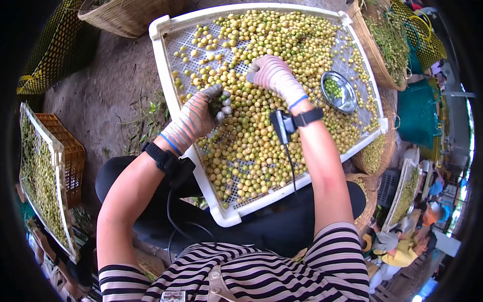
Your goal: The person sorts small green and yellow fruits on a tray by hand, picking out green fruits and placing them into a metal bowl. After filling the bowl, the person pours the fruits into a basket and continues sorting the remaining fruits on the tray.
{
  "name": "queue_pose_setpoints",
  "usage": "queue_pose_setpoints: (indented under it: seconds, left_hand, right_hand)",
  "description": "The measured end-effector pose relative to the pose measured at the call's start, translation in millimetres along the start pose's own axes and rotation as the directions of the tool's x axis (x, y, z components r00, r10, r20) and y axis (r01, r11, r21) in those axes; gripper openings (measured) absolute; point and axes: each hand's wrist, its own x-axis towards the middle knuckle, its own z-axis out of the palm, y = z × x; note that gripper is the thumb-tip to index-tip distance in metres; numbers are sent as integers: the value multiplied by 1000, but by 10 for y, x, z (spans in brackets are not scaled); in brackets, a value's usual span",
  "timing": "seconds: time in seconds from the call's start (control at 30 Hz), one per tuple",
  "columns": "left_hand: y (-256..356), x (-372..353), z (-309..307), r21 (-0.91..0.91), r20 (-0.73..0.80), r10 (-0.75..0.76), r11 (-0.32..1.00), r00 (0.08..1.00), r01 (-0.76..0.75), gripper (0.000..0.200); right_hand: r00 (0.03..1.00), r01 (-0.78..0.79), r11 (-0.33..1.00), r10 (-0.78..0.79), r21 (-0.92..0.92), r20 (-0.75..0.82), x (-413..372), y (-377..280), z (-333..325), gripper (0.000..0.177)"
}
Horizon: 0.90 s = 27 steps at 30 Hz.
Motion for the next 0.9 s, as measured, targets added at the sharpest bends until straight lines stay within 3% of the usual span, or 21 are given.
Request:
queue_pose_setpoints:
  seconds: [0.03, 0.07, 0.13, 0.23, 0.27, 0.33, 0.4, 0.47, 0.5, 0.53, 0.6, 0.63, 0.7, 0.73, 0.77, 0.8, 0.9]
  left_hand:
    - [-25, -6, -6, -8, -8, -1, 1000, 1000, 1, 27]
    - [-61, -5, 4, 60, 20, 67, 996, 998, -68, 28]
    - [-52, -5, 45, 133, 56, 137, 981, 989, -144, 29]
    - [-39, 3, 66, 18, -48, 21, 1000, 999, -20, 31]
    - [-60, 25, 49, -6, -33, 41, 999, 999, -42, 31]
    - [-53, -5, 79, -32, -18, 65, 997, 998, -66, 30]
    - [-31, -53, 97, -18, 19, 28, 999, 999, -27, 29]
    - [-27, -44, 61, -25, 70, 24, 999, 997, -23, 27]
    - [-33, -36, 49, -31, 122, 12, 999, 992, -8, 25]
    - [-23, -41, 37, -27, 127, 5, 1000, 992, -2, 25]
    - [40, -39, 35, -46, 153, 65, 997, 986, -59, 22]
    - [108, -62, 133, -52, 25, 91, 995, 996, -89, 21]
    - [220, -76, 159, -121, 37, 190, 975, 981, -184, 21]
    - [296, -168, 234, -156, 59, 228, 964, 972, -217, 21]
    - [352, -169, 222, -71, 56, 235, 970, 970, -231, 21]
    - [390, -127, 176, -91, 4, 255, 963, 967, -254, 21]
    - [502, -212, 190, -166, 0, 210, 964, 978, -207, 20]
  right_hand:
    - [978, 210, 968, -208, 140, -28, -13, 35, 33, 27]
    - [958, 277, 910, -288, 309, -10, -79, 97, 73, 28]
    - [957, 190, 851, -272, 490, 102, -313, -85, 9, 31]
    - [939, 164, 808, -304, 565, 163, -418, -134, -38, 34]
    - [938, 166, 808, -306, 566, 162, -392, -96, -16, 34]
    - [950, 191, 681, -311, 707, 42, -294, -24, -1, 35]
    - [982, 45, 763, -152, 645, 112, -138, 70, -85, 33]
    - [985, 152, 865, -94, 479, -142, 45, 105, -31, 30]
    - [887, 332, 921, -232, 203, -398, 239, 276, 77, 26]
    - [913, 211, 976, -179, 50, -367, 322, 310, 90, 27]
    - [921, 204, 961, -253, -187, -295, 394, 329, 250, 36]
    - [941, 163, 938, -240, -305, -237, 241, 162, 305, 43]
    - [936, 246, 858, -331, -451, -117, 15, 18, 528, 47]
    - [932, 275, 838, -353, -472, -84, -34, 68, 703, 47]
    - [872, 389, 821, -475, -418, -121, -113, 185, 898, 48]
    - [916, 353, 852, -399, -387, -44, -518, 2, 702, 50]
    - [852, 487, 781, -523, -392, 15, -1063, 125, 583, 45]
